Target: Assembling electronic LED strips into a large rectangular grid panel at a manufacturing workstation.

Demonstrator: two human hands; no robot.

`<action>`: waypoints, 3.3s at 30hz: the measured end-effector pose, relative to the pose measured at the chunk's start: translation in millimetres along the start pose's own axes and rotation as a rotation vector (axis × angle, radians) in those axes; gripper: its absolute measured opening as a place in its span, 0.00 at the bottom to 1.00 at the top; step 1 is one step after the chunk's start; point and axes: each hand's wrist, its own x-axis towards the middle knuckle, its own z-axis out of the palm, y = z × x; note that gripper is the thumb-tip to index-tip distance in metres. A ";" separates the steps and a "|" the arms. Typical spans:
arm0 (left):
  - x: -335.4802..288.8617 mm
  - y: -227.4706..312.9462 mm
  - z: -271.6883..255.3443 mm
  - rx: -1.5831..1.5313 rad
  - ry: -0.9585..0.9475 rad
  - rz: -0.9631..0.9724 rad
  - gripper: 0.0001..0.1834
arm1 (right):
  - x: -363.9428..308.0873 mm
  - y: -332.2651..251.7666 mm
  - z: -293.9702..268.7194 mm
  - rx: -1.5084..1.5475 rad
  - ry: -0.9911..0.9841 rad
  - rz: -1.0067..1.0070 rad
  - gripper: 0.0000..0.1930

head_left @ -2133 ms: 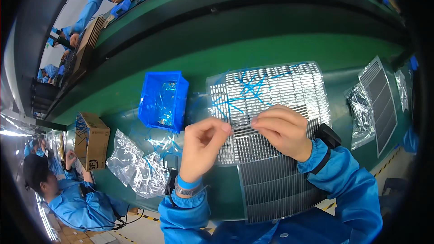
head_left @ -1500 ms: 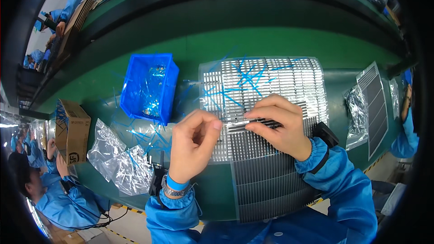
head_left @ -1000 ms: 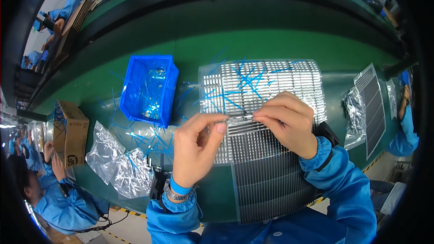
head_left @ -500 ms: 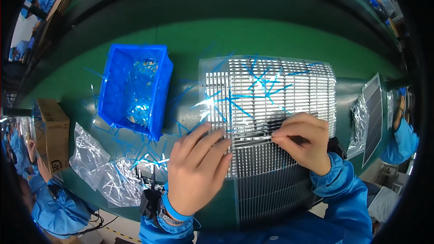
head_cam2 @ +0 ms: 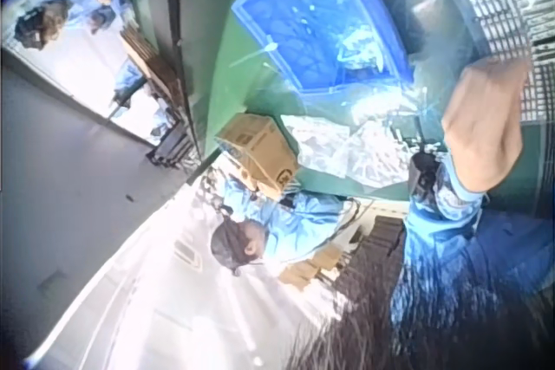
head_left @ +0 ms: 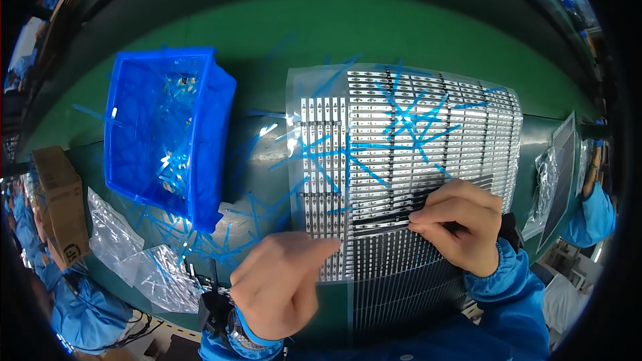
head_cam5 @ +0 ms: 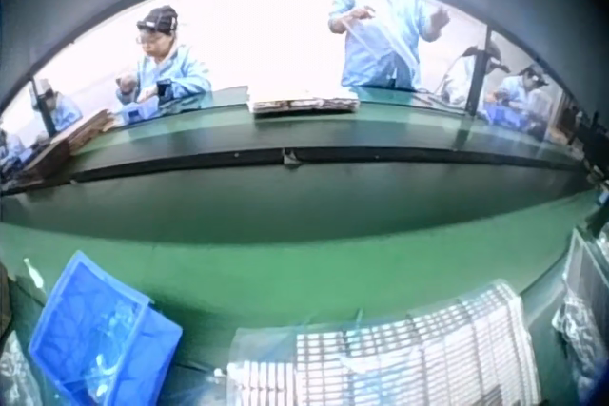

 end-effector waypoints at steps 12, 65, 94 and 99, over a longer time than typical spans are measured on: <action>-2.4 -7.5 -2.1 0.000 0.032 0.039 0.26 | 0.6 -1.7 2.2 -0.020 0.003 0.003 0.09; 3.8 3.2 6.0 0.356 -0.327 0.050 0.17 | 1.4 0.4 5.3 -0.047 0.034 -0.068 0.10; 4.1 4.3 13.1 0.392 -0.334 0.073 0.24 | 1.0 2.9 8.0 -0.005 0.051 -0.100 0.08; 4.4 5.5 12.8 0.397 -0.335 0.078 0.23 | 0.3 2.5 8.1 0.004 0.058 -0.098 0.08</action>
